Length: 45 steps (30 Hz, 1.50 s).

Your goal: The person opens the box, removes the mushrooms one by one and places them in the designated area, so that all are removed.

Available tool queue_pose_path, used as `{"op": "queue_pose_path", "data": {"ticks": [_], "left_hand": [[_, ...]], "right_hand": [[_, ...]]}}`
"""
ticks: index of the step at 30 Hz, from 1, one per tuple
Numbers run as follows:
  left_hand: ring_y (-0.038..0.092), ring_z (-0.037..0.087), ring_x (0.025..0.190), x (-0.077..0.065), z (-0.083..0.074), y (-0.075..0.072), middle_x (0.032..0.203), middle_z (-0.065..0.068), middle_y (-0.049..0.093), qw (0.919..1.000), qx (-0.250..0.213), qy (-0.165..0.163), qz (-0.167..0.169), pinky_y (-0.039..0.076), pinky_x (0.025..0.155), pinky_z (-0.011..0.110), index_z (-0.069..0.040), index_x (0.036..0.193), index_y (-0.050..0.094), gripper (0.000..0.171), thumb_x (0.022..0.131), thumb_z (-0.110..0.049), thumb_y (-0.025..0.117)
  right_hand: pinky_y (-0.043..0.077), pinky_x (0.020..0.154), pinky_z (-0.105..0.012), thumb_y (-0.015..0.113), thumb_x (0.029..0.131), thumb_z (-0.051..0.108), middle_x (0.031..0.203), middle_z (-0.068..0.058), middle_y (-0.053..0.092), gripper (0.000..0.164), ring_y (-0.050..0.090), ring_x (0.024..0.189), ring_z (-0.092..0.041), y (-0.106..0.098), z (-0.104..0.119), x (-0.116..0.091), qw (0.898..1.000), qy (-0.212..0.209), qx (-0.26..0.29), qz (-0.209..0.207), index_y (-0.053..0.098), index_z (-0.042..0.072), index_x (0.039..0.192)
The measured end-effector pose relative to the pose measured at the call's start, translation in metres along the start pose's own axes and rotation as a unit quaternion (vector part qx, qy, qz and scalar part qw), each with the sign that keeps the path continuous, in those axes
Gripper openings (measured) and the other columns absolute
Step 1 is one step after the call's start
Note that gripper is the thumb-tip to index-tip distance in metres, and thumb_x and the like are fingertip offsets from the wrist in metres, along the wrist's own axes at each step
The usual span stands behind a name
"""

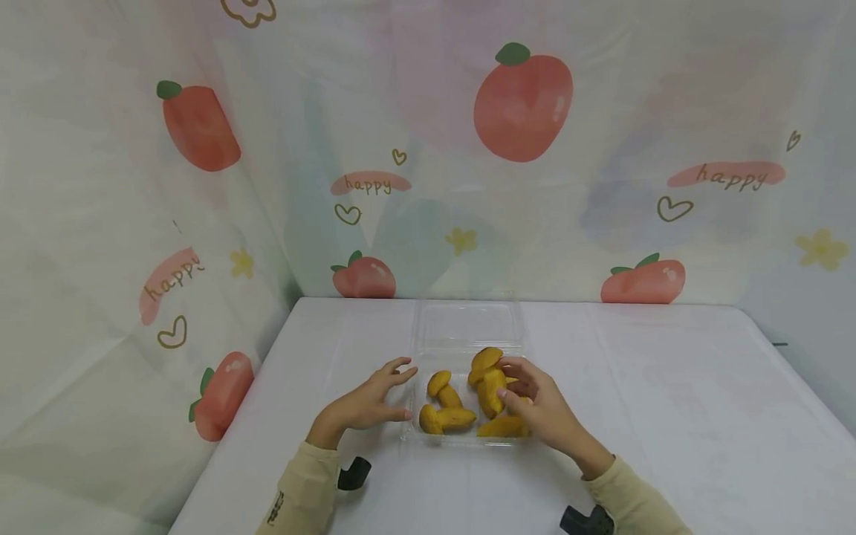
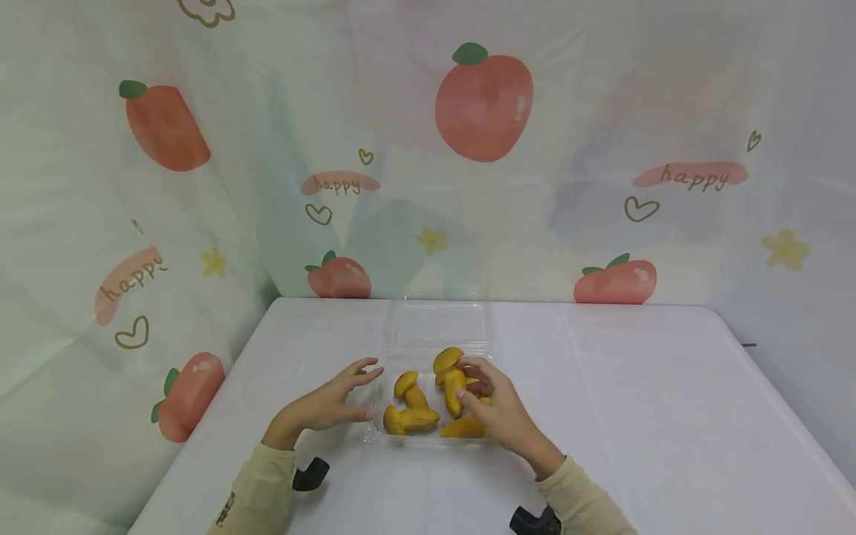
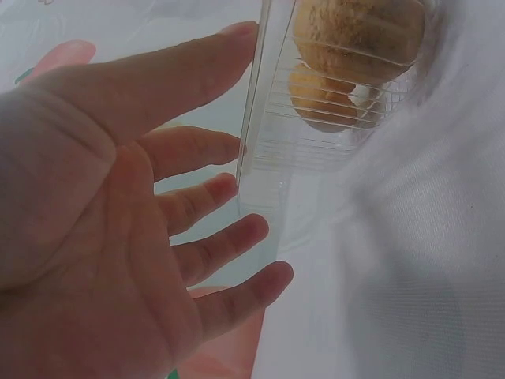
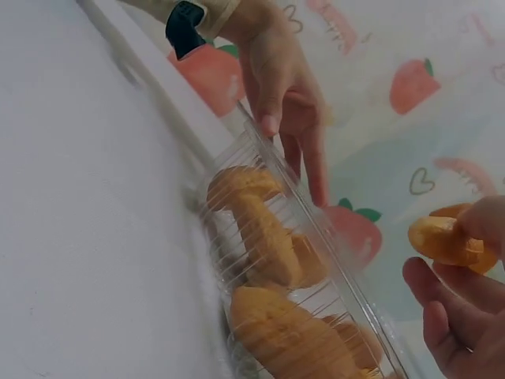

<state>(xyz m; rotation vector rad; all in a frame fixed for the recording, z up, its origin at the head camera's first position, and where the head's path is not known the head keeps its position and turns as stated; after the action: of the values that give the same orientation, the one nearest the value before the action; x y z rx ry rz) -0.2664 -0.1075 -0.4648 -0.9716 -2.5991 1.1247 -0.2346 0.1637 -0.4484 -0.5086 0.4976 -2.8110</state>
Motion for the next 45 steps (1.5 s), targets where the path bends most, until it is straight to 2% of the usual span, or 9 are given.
{"op": "queue_pose_path", "data": {"ticks": [10,16,23,26,31,33,35,41,45], "left_hand": [[0.019,0.042,0.154,0.001,0.001,0.000,0.168,0.017,0.017,0.9999,-0.013,-0.008,-0.002,0.025,0.120,0.065,-0.002,0.156,0.035,0.075,0.094,-0.018,0.073],[0.020,0.043,0.154,0.001,0.001,0.001,0.168,0.018,0.018,0.9999,-0.011,-0.005,-0.003,0.024,0.120,0.066,-0.001,0.156,0.035,0.075,0.094,-0.018,0.073],[0.019,0.043,0.154,0.001,-0.001,0.001,0.168,0.018,0.017,0.9999,-0.009,-0.006,-0.002,0.024,0.121,0.065,-0.002,0.156,0.035,0.075,0.094,-0.017,0.073],[0.020,0.043,0.154,0.001,-0.001,0.000,0.168,0.019,0.018,0.9999,-0.008,-0.005,-0.004,0.024,0.120,0.065,-0.001,0.156,0.035,0.075,0.094,-0.017,0.073],[0.020,0.043,0.154,0.000,0.000,0.000,0.167,0.019,0.019,1.0000,-0.005,-0.005,-0.004,0.024,0.120,0.066,-0.001,0.156,0.035,0.075,0.093,-0.017,0.073],[0.020,0.044,0.154,-0.001,0.001,0.001,0.167,0.019,0.019,1.0000,-0.004,-0.005,-0.003,0.025,0.120,0.066,-0.001,0.156,0.035,0.075,0.093,-0.017,0.073],[0.020,0.043,0.154,-0.001,0.001,0.001,0.168,0.018,0.018,1.0000,-0.004,-0.005,-0.002,0.025,0.120,0.066,-0.001,0.156,0.035,0.075,0.094,-0.018,0.073],[0.020,0.043,0.154,0.001,0.003,0.001,0.168,0.019,0.018,1.0000,-0.004,0.000,-0.003,0.024,0.120,0.066,-0.001,0.156,0.035,0.075,0.094,-0.018,0.073],[0.018,0.043,0.155,0.002,0.003,0.000,0.169,0.018,0.016,1.0000,-0.006,-0.003,-0.002,0.022,0.121,0.066,-0.003,0.157,0.034,0.075,0.094,-0.019,0.072]], "right_hand": [[0.059,0.075,-0.023,0.054,0.100,-0.002,0.134,-0.039,0.051,0.046,0.071,0.090,-0.004,-0.013,0.001,0.000,0.995,0.036,0.094,-0.005,0.027,-0.001,0.138],[0.058,0.071,-0.023,0.053,0.101,0.000,0.137,-0.040,0.048,0.053,0.070,0.088,-0.006,-0.017,0.001,-0.001,0.995,0.050,0.089,-0.006,0.022,0.004,0.143],[0.059,0.079,-0.023,0.053,0.102,0.002,0.141,-0.036,0.048,0.059,0.072,0.096,-0.007,-0.023,0.002,0.000,0.999,0.009,0.041,0.009,0.025,0.008,0.154],[0.059,0.081,-0.023,0.052,0.103,0.003,0.145,-0.032,0.046,0.058,0.072,0.103,-0.019,-0.026,0.004,-0.001,1.000,-0.005,0.007,0.011,0.029,0.010,0.156],[0.059,0.076,-0.026,0.050,0.103,0.001,0.150,-0.029,0.044,0.058,0.063,0.114,-0.050,-0.033,0.007,-0.002,0.999,-0.026,-0.033,0.009,0.031,0.010,0.157],[0.059,0.073,-0.027,0.051,0.103,0.001,0.149,-0.030,0.044,0.058,0.061,0.115,-0.055,-0.036,0.008,-0.002,0.998,-0.036,-0.041,0.008,0.032,0.008,0.157],[0.060,0.073,-0.027,0.052,0.103,0.002,0.149,-0.030,0.045,0.058,0.063,0.114,-0.051,-0.039,0.007,-0.002,0.998,-0.038,-0.048,0.009,0.032,0.007,0.157],[0.060,0.078,-0.022,0.057,0.101,0.003,0.146,-0.029,0.045,0.064,0.071,0.101,-0.013,-0.051,0.002,-0.001,0.999,-0.027,-0.043,0.020,0.028,0.006,0.158],[0.059,0.078,-0.021,0.059,0.100,0.000,0.146,-0.031,0.044,0.069,0.071,0.095,-0.009,-0.059,-0.003,0.001,0.999,-0.024,-0.039,0.020,0.025,0.007,0.159]]}}
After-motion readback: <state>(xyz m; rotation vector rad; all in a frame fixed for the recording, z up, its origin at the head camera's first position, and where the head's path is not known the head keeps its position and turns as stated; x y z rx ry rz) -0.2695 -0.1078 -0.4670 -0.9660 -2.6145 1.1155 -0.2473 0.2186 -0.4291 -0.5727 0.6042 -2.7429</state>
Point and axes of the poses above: each hand's wrist, its own x-axis towards the middle knuckle, its own y-axis out of the palm, z = x × y, the point moved 6 cm from there along x, towards the middle knuckle
